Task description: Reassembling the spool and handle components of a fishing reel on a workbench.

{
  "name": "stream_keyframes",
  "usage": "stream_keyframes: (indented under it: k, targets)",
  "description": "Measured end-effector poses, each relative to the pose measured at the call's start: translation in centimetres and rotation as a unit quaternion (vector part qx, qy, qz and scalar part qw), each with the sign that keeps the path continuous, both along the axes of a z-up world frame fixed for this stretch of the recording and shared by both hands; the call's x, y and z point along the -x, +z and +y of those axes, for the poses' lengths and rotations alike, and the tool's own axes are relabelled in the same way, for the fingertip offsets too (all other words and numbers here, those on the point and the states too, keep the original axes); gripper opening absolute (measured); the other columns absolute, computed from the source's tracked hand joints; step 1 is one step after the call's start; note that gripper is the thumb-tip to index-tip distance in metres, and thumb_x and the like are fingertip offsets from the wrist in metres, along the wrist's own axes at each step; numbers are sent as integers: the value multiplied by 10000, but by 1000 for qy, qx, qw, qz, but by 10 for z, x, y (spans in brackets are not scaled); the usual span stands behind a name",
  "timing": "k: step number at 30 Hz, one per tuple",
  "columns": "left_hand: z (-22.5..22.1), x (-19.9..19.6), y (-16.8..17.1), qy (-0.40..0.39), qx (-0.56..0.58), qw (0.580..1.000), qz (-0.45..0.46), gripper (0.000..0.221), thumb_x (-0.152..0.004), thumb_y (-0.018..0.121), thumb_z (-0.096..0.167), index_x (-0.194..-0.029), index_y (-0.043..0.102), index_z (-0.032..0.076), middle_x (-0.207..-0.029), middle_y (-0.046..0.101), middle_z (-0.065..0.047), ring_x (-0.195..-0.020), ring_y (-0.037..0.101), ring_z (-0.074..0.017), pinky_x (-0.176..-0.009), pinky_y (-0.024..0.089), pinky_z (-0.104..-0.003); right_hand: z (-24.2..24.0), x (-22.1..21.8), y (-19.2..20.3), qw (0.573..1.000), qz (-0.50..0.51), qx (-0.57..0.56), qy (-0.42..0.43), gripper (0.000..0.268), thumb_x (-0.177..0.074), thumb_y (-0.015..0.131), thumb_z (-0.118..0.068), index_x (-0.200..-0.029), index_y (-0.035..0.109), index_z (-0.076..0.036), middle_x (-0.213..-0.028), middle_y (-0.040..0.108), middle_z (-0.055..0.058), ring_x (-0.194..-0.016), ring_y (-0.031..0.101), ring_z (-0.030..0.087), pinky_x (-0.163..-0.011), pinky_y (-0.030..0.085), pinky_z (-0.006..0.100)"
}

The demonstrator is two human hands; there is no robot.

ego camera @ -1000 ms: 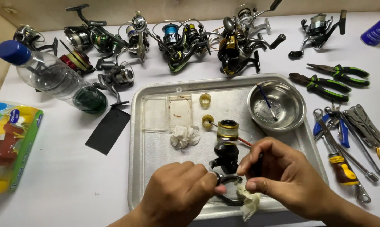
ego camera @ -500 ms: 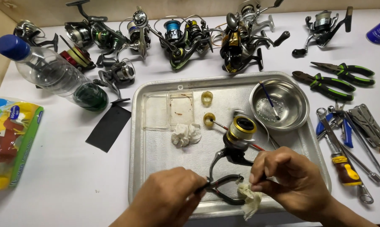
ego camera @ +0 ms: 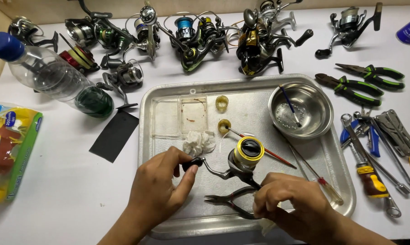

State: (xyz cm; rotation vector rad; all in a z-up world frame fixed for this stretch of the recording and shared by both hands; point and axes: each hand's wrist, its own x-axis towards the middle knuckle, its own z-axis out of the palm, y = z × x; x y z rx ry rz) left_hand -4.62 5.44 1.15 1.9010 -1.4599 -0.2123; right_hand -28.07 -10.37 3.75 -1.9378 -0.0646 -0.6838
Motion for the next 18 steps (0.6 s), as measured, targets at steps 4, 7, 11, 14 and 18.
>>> stream_keyframes:
  k: [4, 7, 11, 14, 18]
  targets:
    - [7, 5, 7, -131, -42, 989, 55, 134, -912, 685, 268, -891, 658, 139, -687, 655, -3, -578, 604, -163, -536, 486, -329, -3, 11, -14, 986, -19, -167, -2, 308, -804, 737, 122, -915, 508, -51, -840, 714, 145, -742, 728, 218, -623, 685, 278]
    - [9, 18, 22, -221, 59, 969, 90, 183, -935, 708, 226, -920, 639, 57, -820, 733, -71, -653, 688, -226, -594, 545, -343, -3, 8, -17, 976, -37, -215, 3, 353, -787, 736, 158, -942, 498, -51, -804, 642, 121, -771, 713, 226, -677, 705, 295]
    - [6, 24, 37, -241, 104, 960, 93, 162, -934, 725, 179, -945, 642, 40, -804, 702, -68, -624, 638, -229, -579, 528, -335, 0, 6, -15, 975, -26, -222, 10, 348, -804, 722, 158, -961, 492, -50, -817, 633, 118, -775, 696, 218, -687, 712, 302]
    - [4, 26, 39, -243, 111, 959, 97, 153, -934, 728, 171, -950, 642, 46, -814, 707, -67, -626, 640, -220, -585, 534, -329, -1, 5, -14, 981, -33, -192, -2, 346, -804, 739, 122, -949, 489, -68, -789, 647, 101, -749, 690, 208, -667, 697, 283]
    - [2, 21, 37, -255, 91, 953, 133, 203, -943, 704, 253, -944, 644, 60, -816, 714, -51, -634, 647, -213, -594, 530, -323, -2, 6, -10, 981, -22, -193, 6, 325, -816, 733, 114, -937, 494, -69, -808, 670, 119, -735, 698, 218, -649, 685, 293]
